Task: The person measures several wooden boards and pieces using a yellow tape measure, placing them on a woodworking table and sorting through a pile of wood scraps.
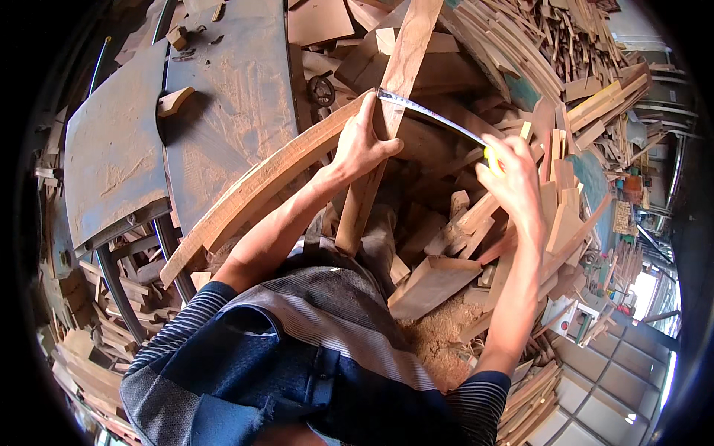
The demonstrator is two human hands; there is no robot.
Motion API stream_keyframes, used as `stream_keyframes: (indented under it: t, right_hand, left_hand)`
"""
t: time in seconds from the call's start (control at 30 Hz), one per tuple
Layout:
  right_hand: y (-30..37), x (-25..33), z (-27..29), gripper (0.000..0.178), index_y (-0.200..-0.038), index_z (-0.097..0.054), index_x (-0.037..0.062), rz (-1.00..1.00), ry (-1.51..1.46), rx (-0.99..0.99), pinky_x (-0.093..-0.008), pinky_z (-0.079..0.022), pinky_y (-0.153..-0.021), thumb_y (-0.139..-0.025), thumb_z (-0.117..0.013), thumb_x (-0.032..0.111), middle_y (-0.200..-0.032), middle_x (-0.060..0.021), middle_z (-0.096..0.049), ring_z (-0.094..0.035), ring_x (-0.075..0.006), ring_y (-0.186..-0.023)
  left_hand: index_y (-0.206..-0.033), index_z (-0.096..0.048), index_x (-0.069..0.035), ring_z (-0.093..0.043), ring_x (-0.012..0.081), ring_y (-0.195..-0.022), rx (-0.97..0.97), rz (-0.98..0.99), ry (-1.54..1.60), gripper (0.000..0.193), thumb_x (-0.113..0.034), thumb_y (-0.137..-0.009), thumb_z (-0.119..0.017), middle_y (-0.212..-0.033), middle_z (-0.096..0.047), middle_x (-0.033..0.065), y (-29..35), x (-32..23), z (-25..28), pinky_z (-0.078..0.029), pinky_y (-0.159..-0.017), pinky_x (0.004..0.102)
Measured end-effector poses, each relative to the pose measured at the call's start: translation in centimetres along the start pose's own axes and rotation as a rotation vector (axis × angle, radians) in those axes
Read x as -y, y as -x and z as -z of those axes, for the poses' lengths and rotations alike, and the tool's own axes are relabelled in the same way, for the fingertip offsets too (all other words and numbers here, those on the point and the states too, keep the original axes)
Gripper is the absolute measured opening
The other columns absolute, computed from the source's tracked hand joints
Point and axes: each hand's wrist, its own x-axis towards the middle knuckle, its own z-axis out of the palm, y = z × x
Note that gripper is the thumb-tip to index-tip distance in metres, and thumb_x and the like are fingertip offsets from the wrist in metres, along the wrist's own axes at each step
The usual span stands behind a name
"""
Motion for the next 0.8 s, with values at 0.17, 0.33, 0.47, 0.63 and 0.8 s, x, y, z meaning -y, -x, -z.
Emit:
stream_keyframes:
  t: [0.17, 0.33, 0.47, 0.63, 0.8]
  right_hand:
    - [2.4, -2.5, 2.4, 0.053, -0.127, -0.071, 0.0053, -0.059, 0.054, -0.05, -0.0381, -0.053, -0.09, -0.075, -0.08, 0.004, -0.109, -0.0126, -0.059, -0.064, -0.0288, -0.1]
    - [2.2, -1.9, 3.2, 0.05, -0.125, -0.071, 0.0044, -0.093, 0.039, -0.058, -0.0387, -0.053, -0.09, -0.075, -0.077, 0.002, -0.107, -0.0121, -0.059, -0.065, -0.0293, -0.097]
    - [2.5, -2.1, 3.1, 0.051, -0.125, -0.07, 0.0046, -0.103, 0.039, -0.043, -0.0387, -0.053, -0.09, -0.075, -0.078, 0.002, -0.107, -0.0123, -0.059, -0.065, -0.0295, -0.098]
    - [2.6, -2.0, 2.8, 0.052, -0.125, -0.071, 0.0049, -0.109, 0.018, -0.036, -0.0388, -0.053, -0.091, -0.074, -0.079, 0.001, -0.108, -0.0125, -0.059, -0.065, -0.03, -0.1]
    - [2.2, -1.9, 2.7, 0.052, -0.126, -0.071, 0.0047, -0.1, 0.031, -0.023, -0.039, -0.053, -0.092, -0.075, -0.078, 0.001, -0.108, -0.0128, -0.059, -0.065, -0.0301, -0.101]
  left_hand:
    - [-0.153, -0.033, 0.006, -0.068, 0.0433, -0.094, 0.113, 0.071, 0.084, 0.106, -0.027, -0.067, -0.083, -0.102, -0.069, 0.0302, -0.3, -0.7, -0.5, -0.054, -0.086, 0.0464]
    - [-0.154, -0.034, 0.004, -0.068, 0.0343, -0.082, 0.144, 0.097, 0.093, 0.107, -0.028, -0.066, -0.085, -0.094, -0.069, 0.0231, -0.6, -0.7, -0.9, -0.055, -0.08, 0.042]
    - [-0.154, -0.034, 0.005, -0.066, 0.0293, -0.08, 0.135, 0.067, 0.115, 0.107, -0.028, -0.065, -0.085, -0.095, -0.068, 0.0209, -0.6, -1.1, -0.8, -0.054, -0.078, 0.0404]
    - [-0.154, -0.033, 0.005, -0.066, 0.0295, -0.08, 0.142, 0.081, 0.118, 0.108, -0.029, -0.066, -0.085, -0.096, -0.068, 0.0214, -0.4, -1.0, -0.4, -0.054, -0.078, 0.0403]
    - [-0.142, -0.044, 0.005, -0.067, 0.0419, -0.082, 0.085, 0.093, 0.151, 0.09, -0.023, -0.065, -0.082, -0.088, -0.068, 0.0262, 0.2, -1.7, 0.2, -0.055, -0.079, 0.0486]
